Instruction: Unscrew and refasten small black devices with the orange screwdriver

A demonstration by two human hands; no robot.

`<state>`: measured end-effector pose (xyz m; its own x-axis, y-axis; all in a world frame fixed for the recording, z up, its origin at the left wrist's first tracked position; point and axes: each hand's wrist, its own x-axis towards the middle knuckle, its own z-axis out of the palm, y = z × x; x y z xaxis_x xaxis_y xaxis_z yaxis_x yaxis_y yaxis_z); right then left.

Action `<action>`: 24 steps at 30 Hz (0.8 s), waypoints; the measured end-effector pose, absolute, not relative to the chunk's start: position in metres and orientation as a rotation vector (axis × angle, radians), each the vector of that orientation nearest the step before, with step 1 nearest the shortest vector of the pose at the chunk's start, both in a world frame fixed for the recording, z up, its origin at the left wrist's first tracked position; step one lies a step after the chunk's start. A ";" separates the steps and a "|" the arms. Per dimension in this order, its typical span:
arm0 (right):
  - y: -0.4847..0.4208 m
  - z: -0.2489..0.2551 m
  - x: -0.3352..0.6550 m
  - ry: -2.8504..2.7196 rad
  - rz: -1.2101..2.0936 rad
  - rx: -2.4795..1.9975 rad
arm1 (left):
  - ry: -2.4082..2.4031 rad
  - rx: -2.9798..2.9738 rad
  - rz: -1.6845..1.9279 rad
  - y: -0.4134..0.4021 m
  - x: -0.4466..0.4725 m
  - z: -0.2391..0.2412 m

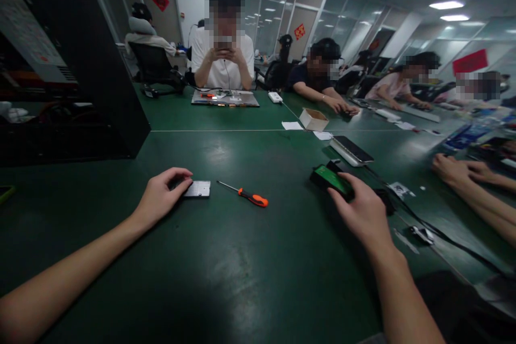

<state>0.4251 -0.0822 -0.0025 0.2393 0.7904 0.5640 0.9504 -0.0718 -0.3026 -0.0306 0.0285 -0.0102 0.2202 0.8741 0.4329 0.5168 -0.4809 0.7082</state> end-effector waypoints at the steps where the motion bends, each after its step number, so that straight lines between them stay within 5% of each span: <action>1: -0.092 -0.009 0.441 -1.511 -0.330 -1.991 | 1.267 2.109 1.168 0.029 -0.031 -0.011; 7: -0.128 -0.035 0.485 -1.091 -0.208 -2.388 | 1.188 2.169 1.201 0.029 -0.030 -0.010; 24: -0.129 -0.039 0.490 -1.140 -0.577 -2.319 | 0.973 2.328 1.087 0.026 -0.027 -0.003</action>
